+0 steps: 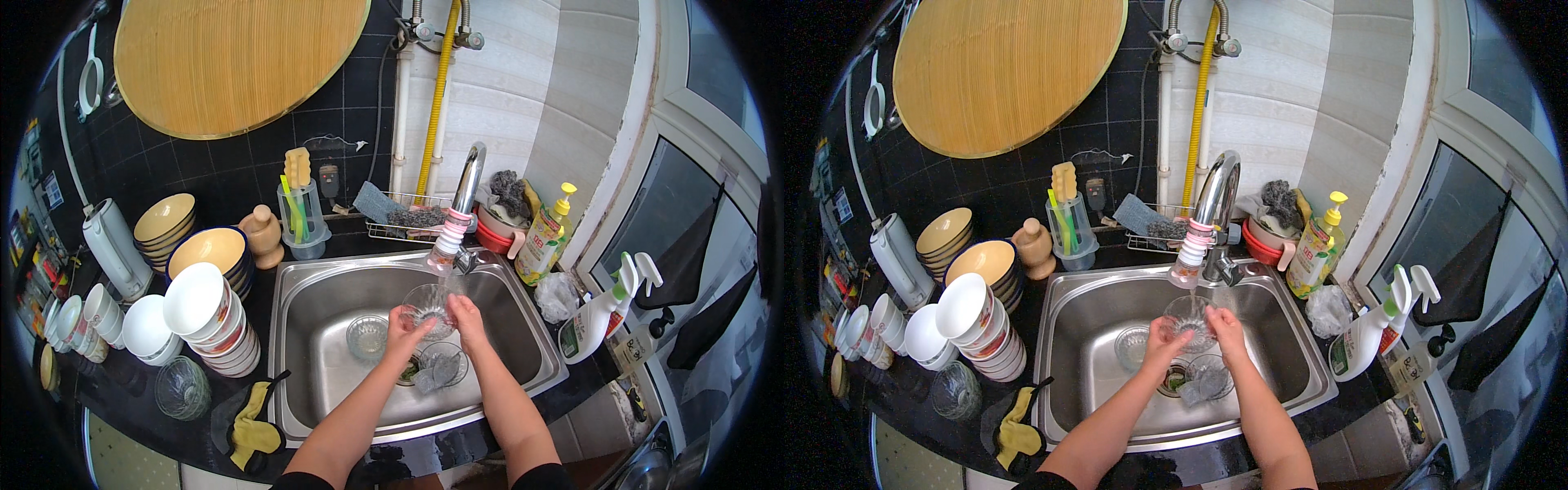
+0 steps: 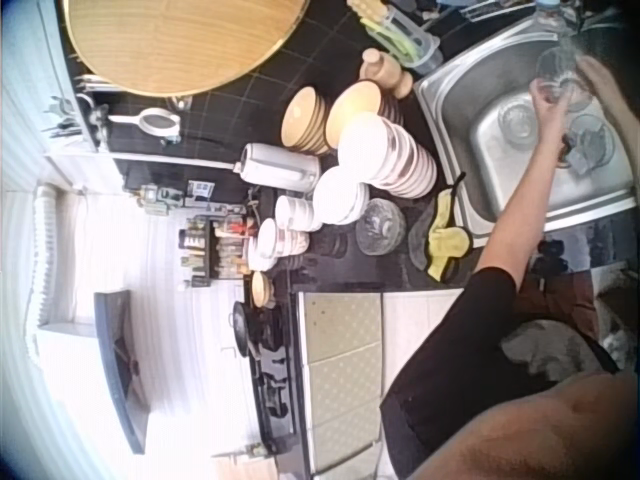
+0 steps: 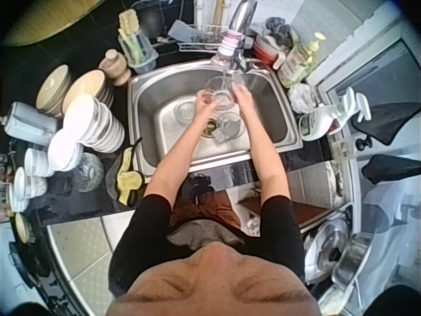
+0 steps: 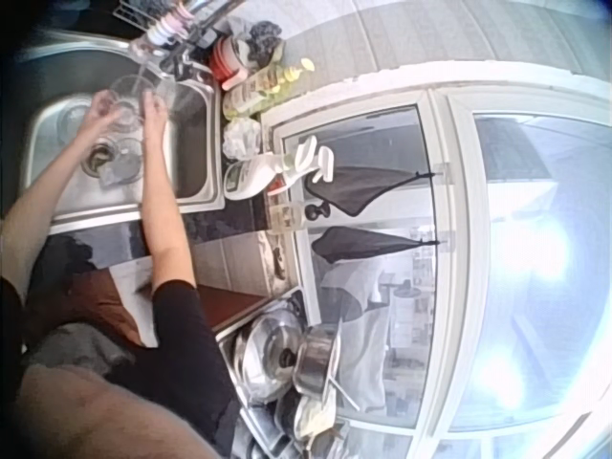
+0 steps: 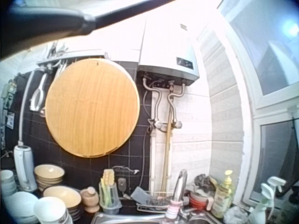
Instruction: The person washes several clear glass bowls in a kitchen sink using a steel wool scrubber and running water. They scrub the interior and exterior of each bowl, rinse it thoroughly, and place it on the counter to the left of the sink. The process is repeated for multiple bowls.
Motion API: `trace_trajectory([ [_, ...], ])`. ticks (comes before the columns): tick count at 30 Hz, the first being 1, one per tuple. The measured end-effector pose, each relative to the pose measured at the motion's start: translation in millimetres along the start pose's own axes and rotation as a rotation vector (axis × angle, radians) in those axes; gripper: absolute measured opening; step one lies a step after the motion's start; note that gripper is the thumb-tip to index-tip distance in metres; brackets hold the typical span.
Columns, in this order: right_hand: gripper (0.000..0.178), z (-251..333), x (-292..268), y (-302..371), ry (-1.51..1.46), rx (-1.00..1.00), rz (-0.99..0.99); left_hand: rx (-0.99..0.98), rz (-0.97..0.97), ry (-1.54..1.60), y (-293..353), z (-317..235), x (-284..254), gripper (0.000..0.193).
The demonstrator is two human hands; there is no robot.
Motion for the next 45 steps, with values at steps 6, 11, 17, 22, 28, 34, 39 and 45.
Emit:
trace_trajectory([
  [6,0.037,5.8,4.5,3.7,0.011,0.056,0.215,-0.183,-0.017,0.327,-0.1,5.2,-7.6,0.049],
  [11,0.038,14.1,15.5,8.6,-0.151,0.146,0.305,-0.193,0.242,0.631,-3.6,-2.8,-14.4,0.055],
  [17,0.044,20.3,22.0,11.0,-0.202,0.167,0.388,-0.233,0.182,0.717,0.1,-9.3,-8.6,0.059],
  [22,0.039,7.7,10.0,6.7,-0.214,0.094,0.32,-0.306,0.263,0.638,-5.1,7.0,-8.3,0.061],
  [28,0.03,7.7,-8.9,3.2,-0.396,0.007,0.126,-0.438,0.278,0.209,2.8,4.9,3.2,0.064],
  [34,0.026,4.1,2.9,6.8,0.043,0.015,0.233,-0.318,-0.046,0.031,-1.3,2.7,-7.6,0.068],
  [39,0.016,-2.8,22.6,23.1,0.774,-0.048,0.484,-0.335,-0.182,0.053,2.5,-10.0,-2.2,0.06],
  [45,0.022,-9.0,21.6,25.0,0.706,0.142,0.59,-0.026,-0.332,-0.366,-22.5,78.5,-39.6,0.047],
])
Point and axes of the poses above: each hand's wrist, its own y-axis away from the middle knuckle, its own x-axis out of the palm, z = x × y, the point moved 1 cm from there along -y, towards the middle knuckle, and after that the axes turned 12 degrees about z, right-handed, at the moved point
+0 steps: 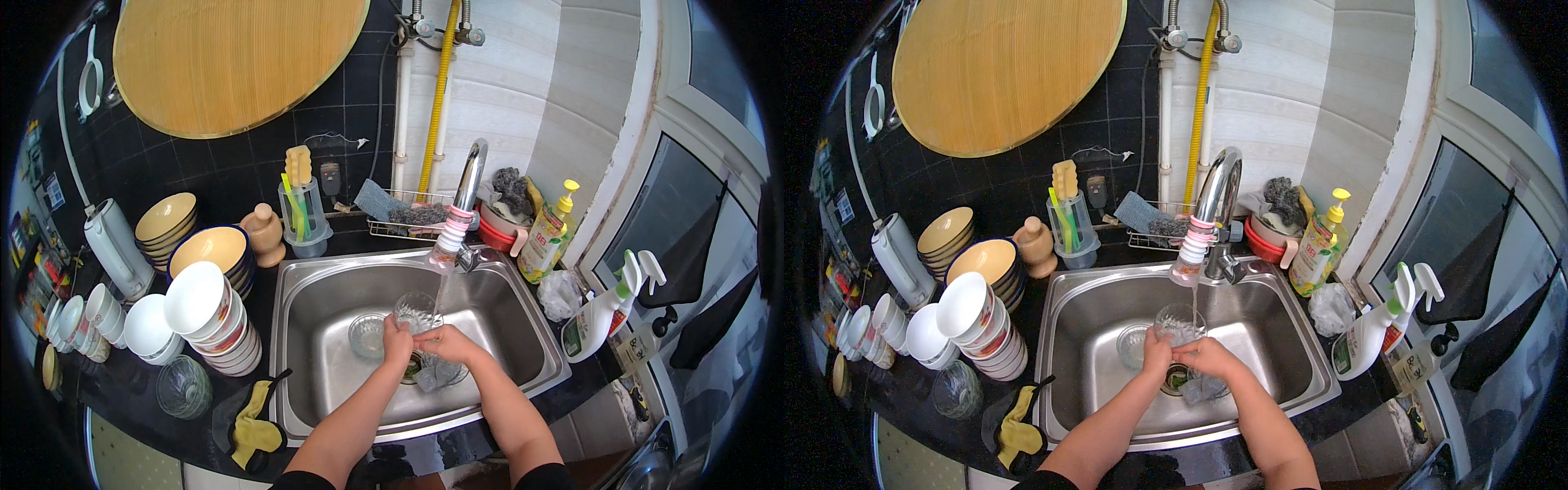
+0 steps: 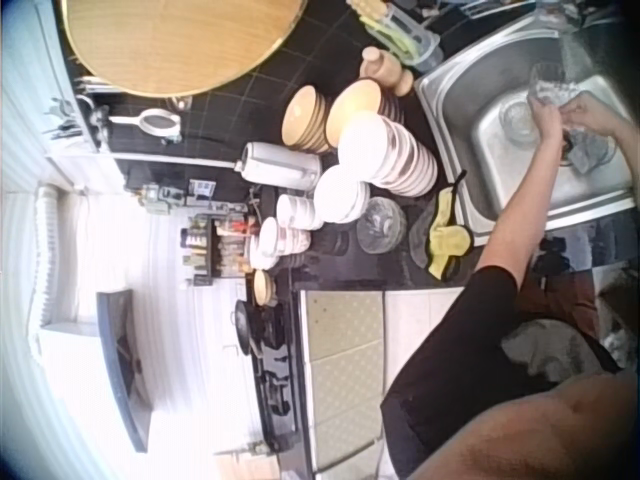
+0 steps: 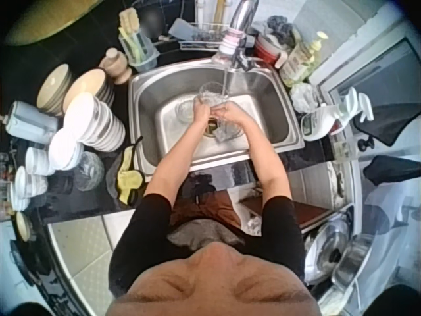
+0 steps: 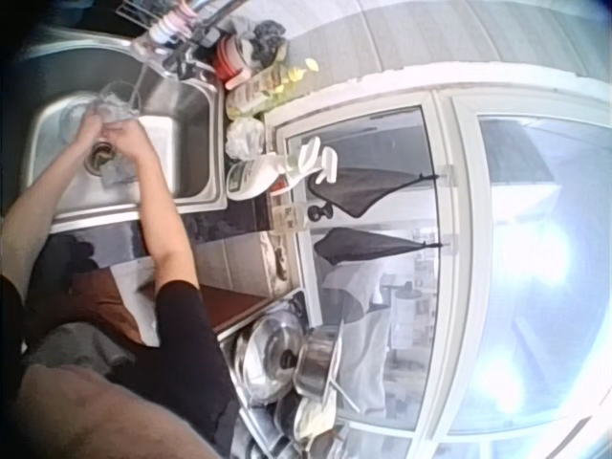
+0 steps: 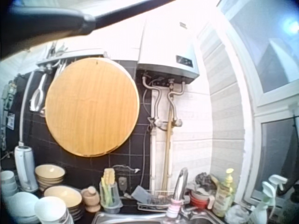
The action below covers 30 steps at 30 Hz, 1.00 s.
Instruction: The person washes several clear glass bowls in a kitchen sink using a steel wool scrubber and running water. They scrub the interior and exterior of each bowl, rinse it thoroughly, and place it on the counter to the left of the sink. The process is repeated for multiple bowls.
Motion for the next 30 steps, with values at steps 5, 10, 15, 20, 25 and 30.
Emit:
trace_trajectory([
  [5,0.027,10.1,-24.6,5.4,0.464,0.058,-0.567,-0.093,0.153,0.287,23.6,-55.9,-5.7,0.044],
  [10,0.033,5.0,-31.5,3.0,-0.176,-0.075,-0.747,-0.285,0.287,0.754,20.7,-49.9,-9.7,0.049],
  [15,0.035,-13.3,-29.4,-1.8,-0.256,0.069,-0.624,-0.594,0.53,0.804,14.5,-28.8,-10.6,0.037],
  [20,0.02,-52.6,-39.1,-1.1,-0.103,0.509,-0.38,-0.814,0.638,0.352,16.1,-20.1,-7.6,0.044],
  [25,0.017,-59.8,-25.7,-3.2,-0.157,0.639,-0.11,-0.626,0.505,-0.161,29.3,-59.6,-11.3,0.051],
  [30,0.021,-54.2,-14.5,-1.8,-0.239,0.503,-0.035,-0.2,0.382,-0.518,47.3,-100.8,-10.9,0.044],
])
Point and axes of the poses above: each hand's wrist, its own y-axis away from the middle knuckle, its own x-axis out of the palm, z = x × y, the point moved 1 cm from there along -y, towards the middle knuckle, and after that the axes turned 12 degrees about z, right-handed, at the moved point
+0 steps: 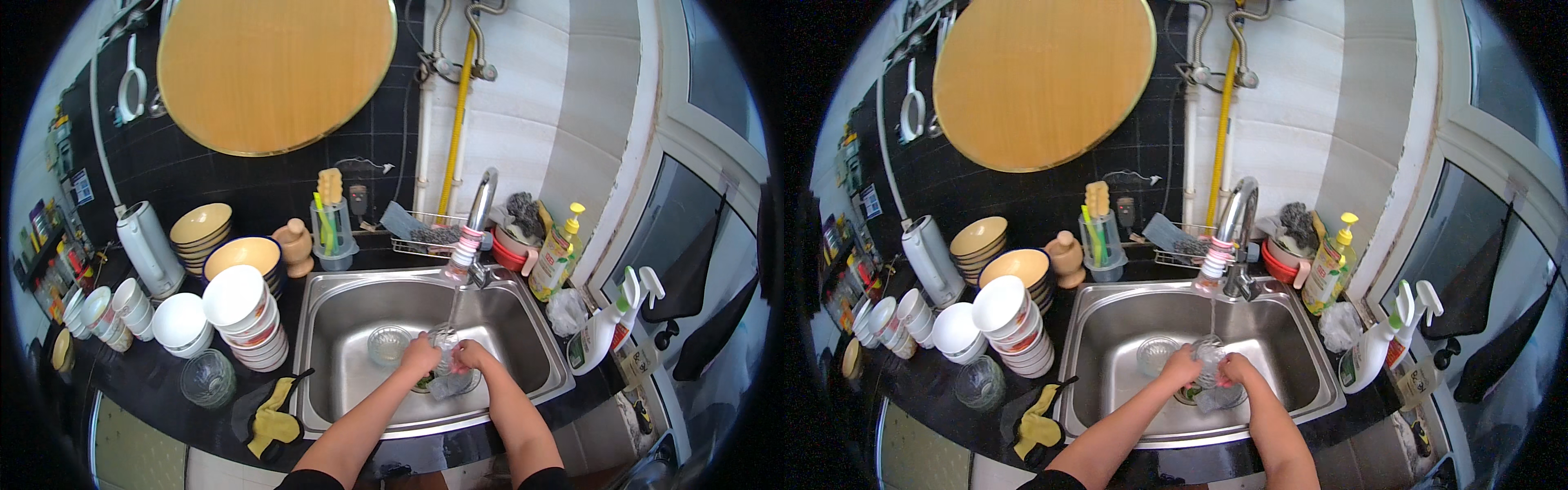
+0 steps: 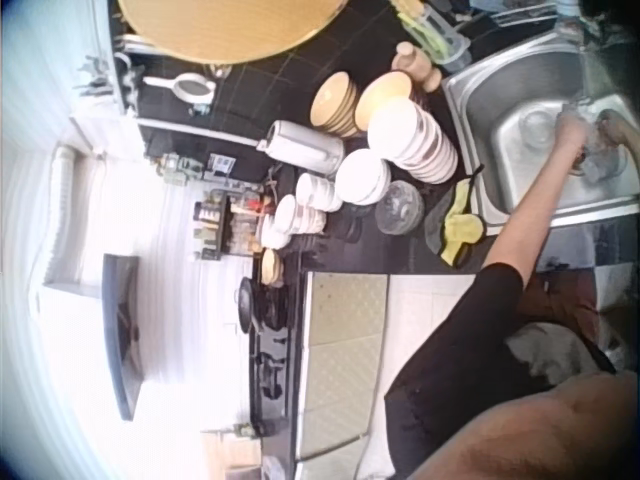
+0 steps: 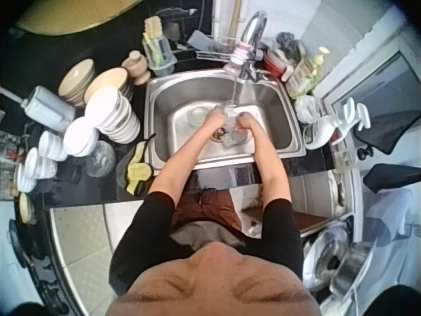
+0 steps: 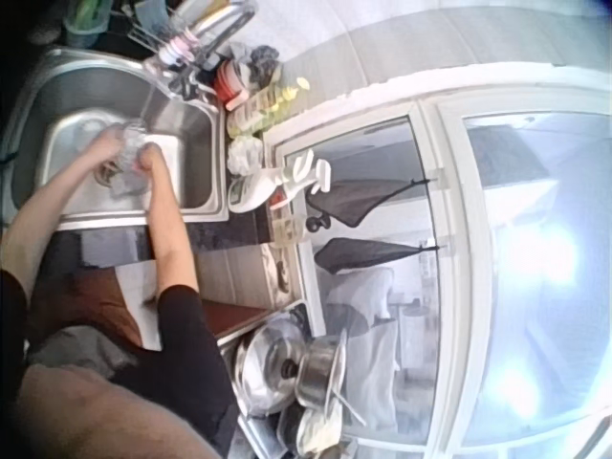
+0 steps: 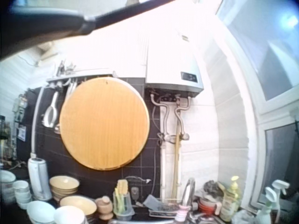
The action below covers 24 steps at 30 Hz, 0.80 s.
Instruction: The person washes several clear glass bowls in a kitchen sink using a steel wool scrubber and running water. They scrub the interior and exterior of each bowl, rinse it thoroughly, and place it on the counter to the left of the sink. The process is repeated for multiple bowls.
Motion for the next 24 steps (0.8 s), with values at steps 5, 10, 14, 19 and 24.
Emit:
trace_trajectory([
  [5,0.024,2.9,6.9,0.5,0.045,-0.289,-0.062,0.289,-0.061,-0.346,34.4,-6.4,-30.5,0.055],
  [10,0.025,51.8,35.5,30.6,0.431,-0.427,-0.116,0.53,-0.121,-0.559,83.7,1.6,-72.0,0.058],
  [14,0.025,87.4,57.8,66.2,0.859,-0.501,-0.387,0.61,-0.322,-0.752,113.0,2.3,-95.7,0.06],
  [19,0.025,118.1,81.7,107.9,0.954,-0.681,-0.58,0.558,-0.457,-1.059,156.8,-13.9,-121.9,0.069],
  [24,0.022,136.9,101.9,144.5,1.0,-0.823,-0.662,0.619,-0.551,-1.096,178.7,-15.6,-131.7,0.072],
])
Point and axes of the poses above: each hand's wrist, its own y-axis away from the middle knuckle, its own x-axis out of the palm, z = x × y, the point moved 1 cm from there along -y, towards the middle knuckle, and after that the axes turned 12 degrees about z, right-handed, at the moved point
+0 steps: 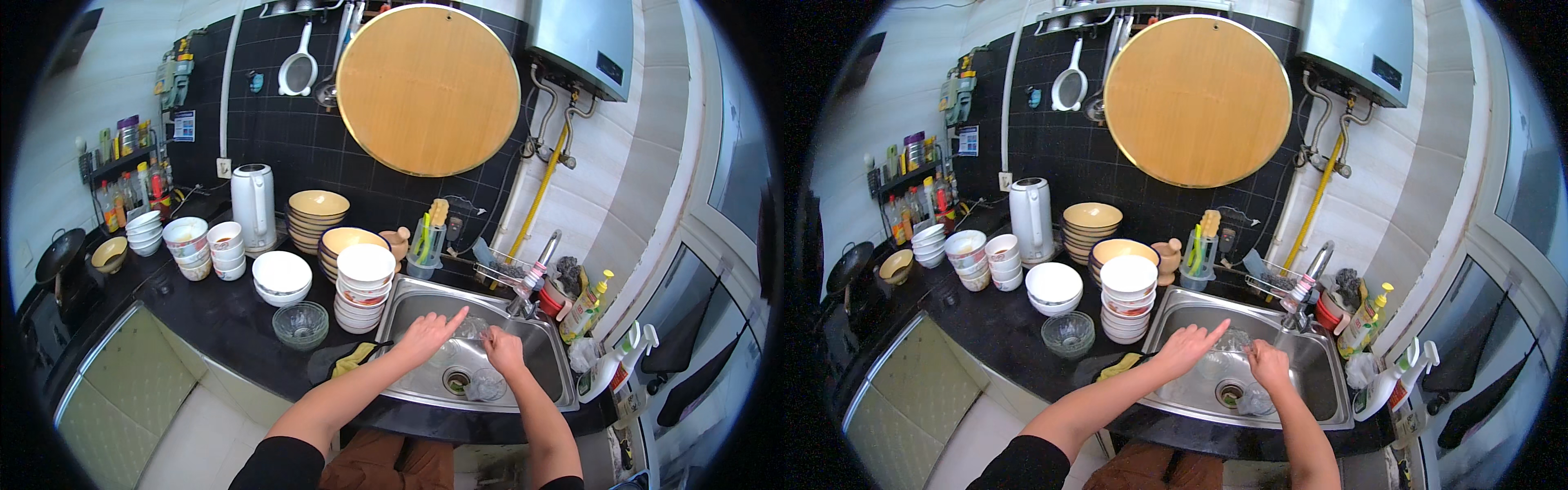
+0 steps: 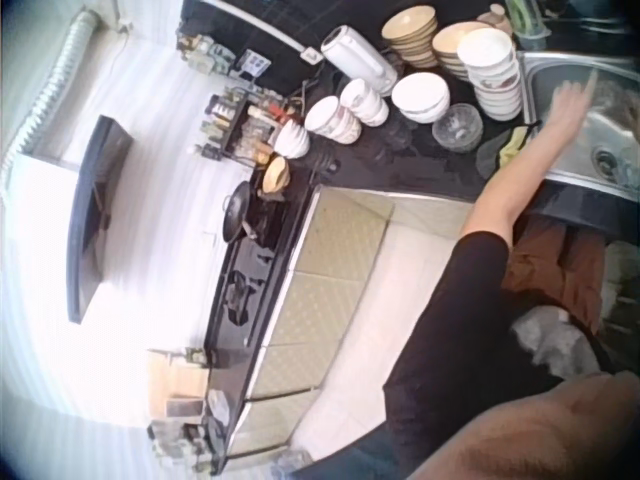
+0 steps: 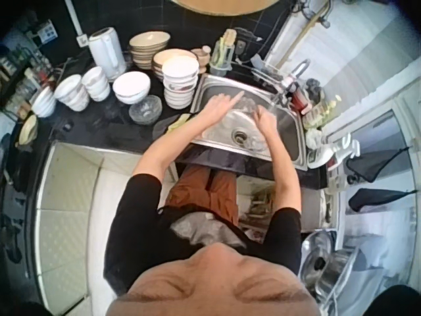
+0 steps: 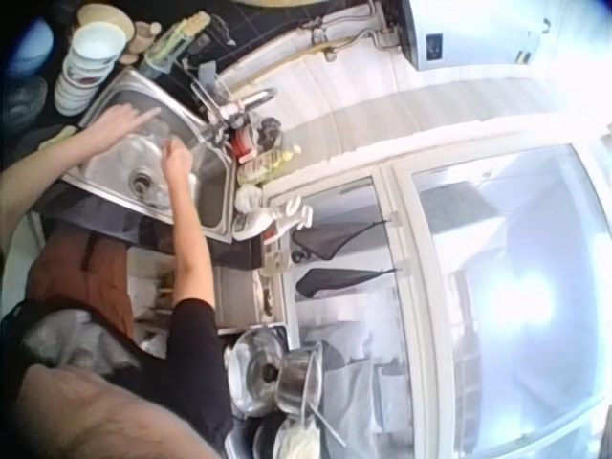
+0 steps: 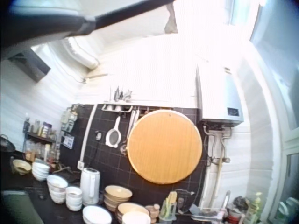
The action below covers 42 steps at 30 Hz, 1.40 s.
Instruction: The person washes several clear glass bowls in a kitchen sink using a steel wool scrubber and running water. They scrub the interior and exterior of each bowl, rinse it thoroughly, and place it on the counter to the left of the sink. The process is repeated for multiple bowls.
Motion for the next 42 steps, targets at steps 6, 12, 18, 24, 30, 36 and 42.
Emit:
trace_trajectory([
  [6,0.019,16.9,-8.4,9.0,0.057,-0.069,-0.102,0.045,-0.127,-0.046,19.2,-1.2,-20.2,0.075],
  [12,0.022,24.3,8.4,8.2,0.149,0.114,0.202,-0.095,0.039,0.328,30.9,4.5,2.6,0.063],
  [18,0.024,54.6,-2.0,0.6,-0.39,0.29,0.498,-0.215,0.212,0.618,52.7,29.9,-24.6,0.043],
  [24,0.034,135.9,-6.1,-15.9,-0.596,0.107,0.591,-0.359,0.09,0.745,109.5,86.6,-81.8,0.023],
  [30,0.038,197.3,18.9,-40.0,-1.009,0.005,0.684,-0.717,0.023,1.05,167.8,160.5,-100.7,0.016],
  [36,0.037,172.7,50.7,-49.4,-1.081,0.112,0.704,-1.027,-0.044,1.088,200.3,205.0,-77.4,0.01],
  [42,0.037,114.0,64.0,-41.2,-1.158,0.273,0.689,-1.084,0.131,1.031,206.0,214.5,-51.9,0.011],
])
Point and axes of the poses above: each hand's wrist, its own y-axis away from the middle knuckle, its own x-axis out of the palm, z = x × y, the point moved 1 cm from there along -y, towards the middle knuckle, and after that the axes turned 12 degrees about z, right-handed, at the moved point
